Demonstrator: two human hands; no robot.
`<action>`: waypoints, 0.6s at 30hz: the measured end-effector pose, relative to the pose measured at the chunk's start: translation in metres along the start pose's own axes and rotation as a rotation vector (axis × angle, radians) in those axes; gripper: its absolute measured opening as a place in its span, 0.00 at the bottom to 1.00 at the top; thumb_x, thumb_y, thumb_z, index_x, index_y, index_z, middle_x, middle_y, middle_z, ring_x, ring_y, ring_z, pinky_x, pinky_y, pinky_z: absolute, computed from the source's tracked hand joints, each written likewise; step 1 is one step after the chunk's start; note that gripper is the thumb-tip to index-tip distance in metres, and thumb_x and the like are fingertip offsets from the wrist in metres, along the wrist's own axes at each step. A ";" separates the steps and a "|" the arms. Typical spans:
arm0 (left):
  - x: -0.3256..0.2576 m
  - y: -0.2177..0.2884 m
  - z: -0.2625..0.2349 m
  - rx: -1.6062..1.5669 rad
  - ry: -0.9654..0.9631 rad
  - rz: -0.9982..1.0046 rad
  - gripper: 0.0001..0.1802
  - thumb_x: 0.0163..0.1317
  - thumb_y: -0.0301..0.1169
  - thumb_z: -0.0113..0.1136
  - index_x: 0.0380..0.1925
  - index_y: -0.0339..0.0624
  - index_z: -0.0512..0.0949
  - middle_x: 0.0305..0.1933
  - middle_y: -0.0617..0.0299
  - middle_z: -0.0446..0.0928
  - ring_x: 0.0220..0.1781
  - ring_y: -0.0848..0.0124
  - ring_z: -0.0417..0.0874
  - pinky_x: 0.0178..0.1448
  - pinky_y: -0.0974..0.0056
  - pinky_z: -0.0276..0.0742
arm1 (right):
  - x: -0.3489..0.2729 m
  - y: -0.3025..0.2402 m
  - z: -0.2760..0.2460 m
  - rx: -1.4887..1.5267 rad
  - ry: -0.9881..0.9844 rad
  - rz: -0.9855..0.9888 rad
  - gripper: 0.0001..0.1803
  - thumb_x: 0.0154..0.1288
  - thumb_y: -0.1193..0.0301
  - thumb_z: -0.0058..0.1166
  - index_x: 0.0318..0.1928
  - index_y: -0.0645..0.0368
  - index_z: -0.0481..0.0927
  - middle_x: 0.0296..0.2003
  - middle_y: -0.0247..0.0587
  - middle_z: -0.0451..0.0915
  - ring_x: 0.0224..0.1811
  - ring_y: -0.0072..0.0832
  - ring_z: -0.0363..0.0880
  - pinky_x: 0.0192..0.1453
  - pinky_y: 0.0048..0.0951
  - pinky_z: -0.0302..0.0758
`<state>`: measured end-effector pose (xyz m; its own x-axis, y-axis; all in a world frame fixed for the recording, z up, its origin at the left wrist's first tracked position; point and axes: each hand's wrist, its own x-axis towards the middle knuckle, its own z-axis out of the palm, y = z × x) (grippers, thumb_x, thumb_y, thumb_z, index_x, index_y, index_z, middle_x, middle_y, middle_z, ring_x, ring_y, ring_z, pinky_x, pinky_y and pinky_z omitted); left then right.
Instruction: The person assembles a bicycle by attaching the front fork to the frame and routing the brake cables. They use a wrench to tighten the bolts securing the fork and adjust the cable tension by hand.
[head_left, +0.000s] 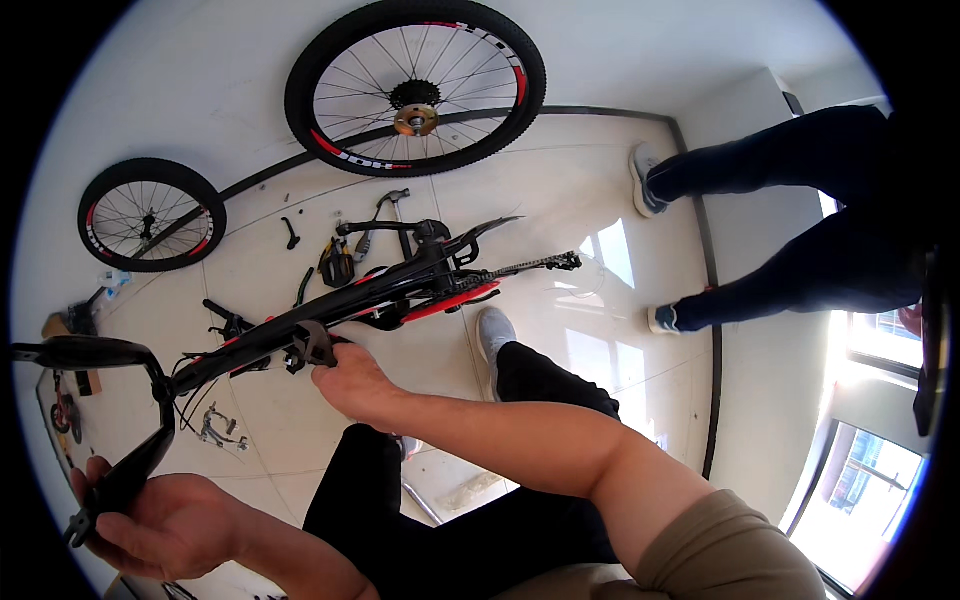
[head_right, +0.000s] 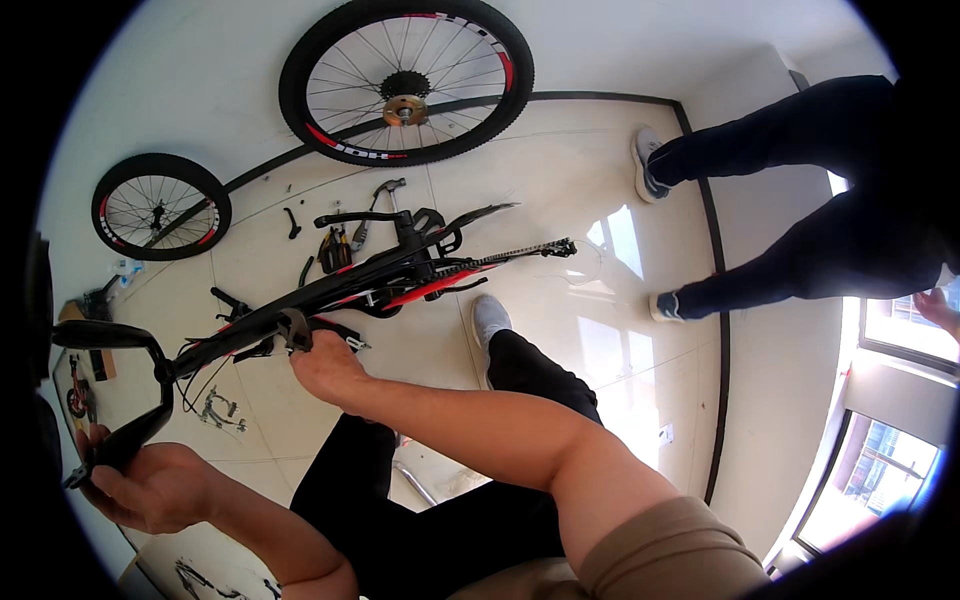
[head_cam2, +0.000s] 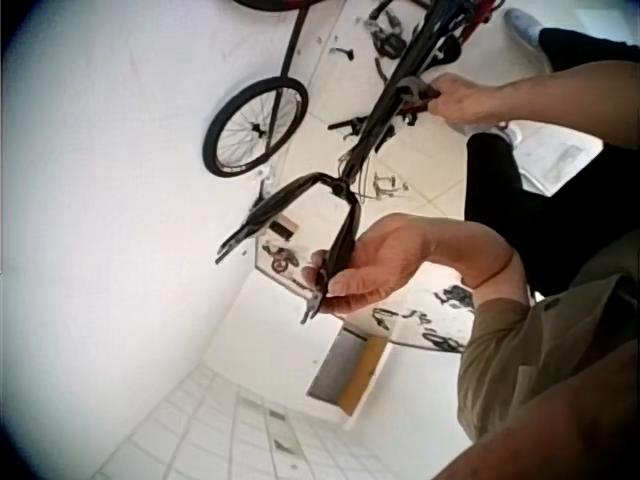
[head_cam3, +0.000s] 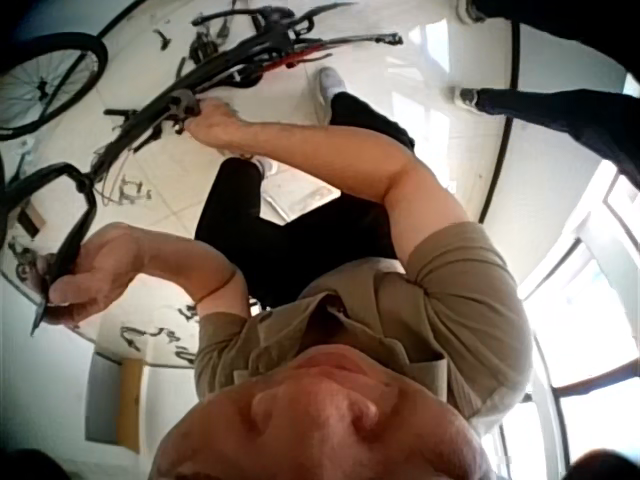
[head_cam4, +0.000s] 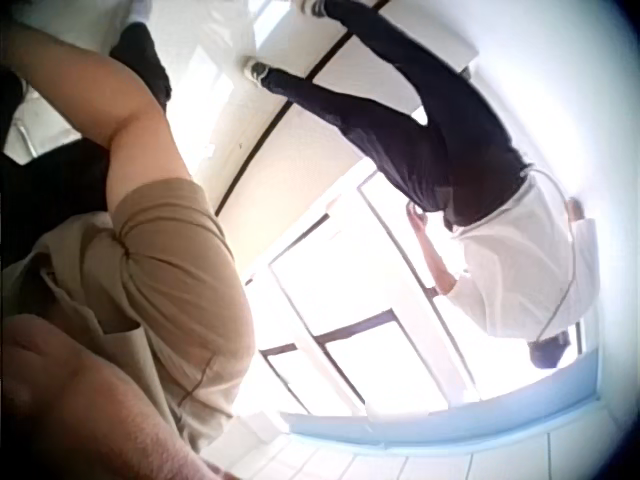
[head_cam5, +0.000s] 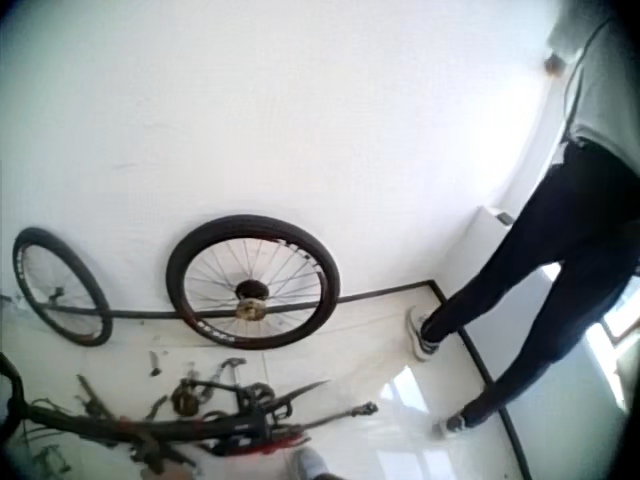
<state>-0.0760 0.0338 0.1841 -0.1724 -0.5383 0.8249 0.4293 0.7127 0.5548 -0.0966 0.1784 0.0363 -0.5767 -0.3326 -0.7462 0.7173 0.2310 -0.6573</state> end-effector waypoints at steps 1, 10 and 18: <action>0.000 0.002 0.001 -0.005 0.020 0.002 0.18 0.68 0.28 0.53 0.49 0.19 0.71 0.51 0.36 0.76 0.51 0.53 0.81 0.61 0.56 0.76 | -0.002 -0.001 0.000 -0.007 -0.009 0.004 0.22 0.63 0.64 0.48 0.48 0.71 0.75 0.44 0.58 0.77 0.49 0.44 0.75 0.54 0.39 0.71; -0.005 0.004 0.007 -0.079 -0.011 -0.029 0.17 0.69 0.27 0.56 0.52 0.25 0.72 0.50 0.46 0.79 0.50 0.62 0.80 0.60 0.60 0.74 | -0.003 -0.002 -0.004 -0.022 -0.025 0.038 0.22 0.62 0.63 0.47 0.47 0.71 0.75 0.44 0.55 0.77 0.48 0.40 0.75 0.54 0.37 0.70; -0.005 0.001 0.000 -0.038 -0.026 -0.046 0.17 0.71 0.29 0.51 0.55 0.28 0.70 0.52 0.41 0.76 0.51 0.58 0.80 0.62 0.59 0.74 | -0.003 -0.003 -0.001 -0.001 0.018 0.029 0.22 0.62 0.63 0.49 0.46 0.72 0.76 0.39 0.54 0.78 0.44 0.40 0.76 0.51 0.37 0.71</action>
<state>-0.0745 0.0373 0.1800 -0.2157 -0.5578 0.8015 0.4537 0.6696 0.5881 -0.0972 0.1797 0.0407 -0.5625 -0.3091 -0.7668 0.7334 0.2416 -0.6354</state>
